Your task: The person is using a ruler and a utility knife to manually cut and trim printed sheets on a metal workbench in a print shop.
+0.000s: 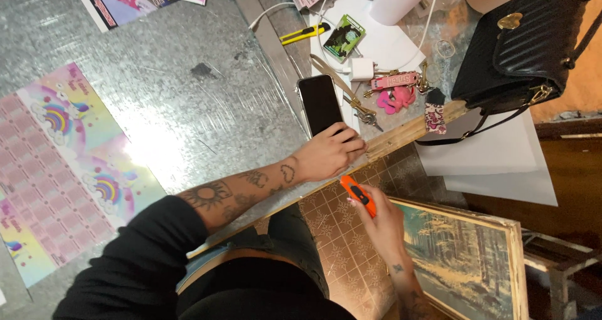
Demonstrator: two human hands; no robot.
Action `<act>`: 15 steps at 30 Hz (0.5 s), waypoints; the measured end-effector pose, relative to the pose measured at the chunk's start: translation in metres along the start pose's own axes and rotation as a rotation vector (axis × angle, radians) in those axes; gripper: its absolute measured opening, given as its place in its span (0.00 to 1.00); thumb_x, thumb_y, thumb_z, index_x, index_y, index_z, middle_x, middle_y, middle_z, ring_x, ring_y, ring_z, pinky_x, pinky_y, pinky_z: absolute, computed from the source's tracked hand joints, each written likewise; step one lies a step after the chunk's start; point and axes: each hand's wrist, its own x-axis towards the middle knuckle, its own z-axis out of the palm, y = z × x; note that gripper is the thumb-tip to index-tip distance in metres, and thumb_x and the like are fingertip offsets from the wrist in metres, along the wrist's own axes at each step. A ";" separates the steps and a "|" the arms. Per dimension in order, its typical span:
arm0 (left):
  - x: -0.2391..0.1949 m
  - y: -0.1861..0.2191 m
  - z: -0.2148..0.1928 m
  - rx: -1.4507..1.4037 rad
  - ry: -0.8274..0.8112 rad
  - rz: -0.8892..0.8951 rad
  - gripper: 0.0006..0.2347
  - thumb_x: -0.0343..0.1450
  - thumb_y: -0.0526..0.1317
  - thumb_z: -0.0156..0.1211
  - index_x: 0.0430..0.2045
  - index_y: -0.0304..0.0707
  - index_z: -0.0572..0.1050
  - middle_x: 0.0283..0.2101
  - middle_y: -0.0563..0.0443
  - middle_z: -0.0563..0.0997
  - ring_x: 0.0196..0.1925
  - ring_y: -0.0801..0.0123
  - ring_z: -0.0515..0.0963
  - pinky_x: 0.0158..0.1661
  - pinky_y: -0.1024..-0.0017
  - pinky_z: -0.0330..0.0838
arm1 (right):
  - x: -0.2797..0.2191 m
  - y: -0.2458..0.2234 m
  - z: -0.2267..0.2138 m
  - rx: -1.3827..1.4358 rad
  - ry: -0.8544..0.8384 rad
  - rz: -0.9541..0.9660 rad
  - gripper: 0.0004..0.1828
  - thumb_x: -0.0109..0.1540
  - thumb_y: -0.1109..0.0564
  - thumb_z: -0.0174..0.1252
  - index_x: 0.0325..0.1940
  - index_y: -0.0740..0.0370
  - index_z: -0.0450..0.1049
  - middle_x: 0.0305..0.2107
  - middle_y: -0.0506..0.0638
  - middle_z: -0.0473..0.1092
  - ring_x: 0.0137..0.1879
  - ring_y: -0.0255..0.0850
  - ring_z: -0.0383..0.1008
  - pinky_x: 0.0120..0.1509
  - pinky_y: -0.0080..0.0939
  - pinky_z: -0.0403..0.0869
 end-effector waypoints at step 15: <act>0.054 -0.028 0.023 -0.068 -0.306 -0.037 0.14 0.73 0.52 0.48 0.38 0.47 0.78 0.40 0.50 0.80 0.48 0.56 0.77 0.52 0.53 0.66 | 0.030 0.004 0.013 0.578 -0.234 0.020 0.12 0.67 0.63 0.61 0.56 0.67 0.77 0.38 0.63 0.81 0.22 0.35 0.70 0.21 0.29 0.68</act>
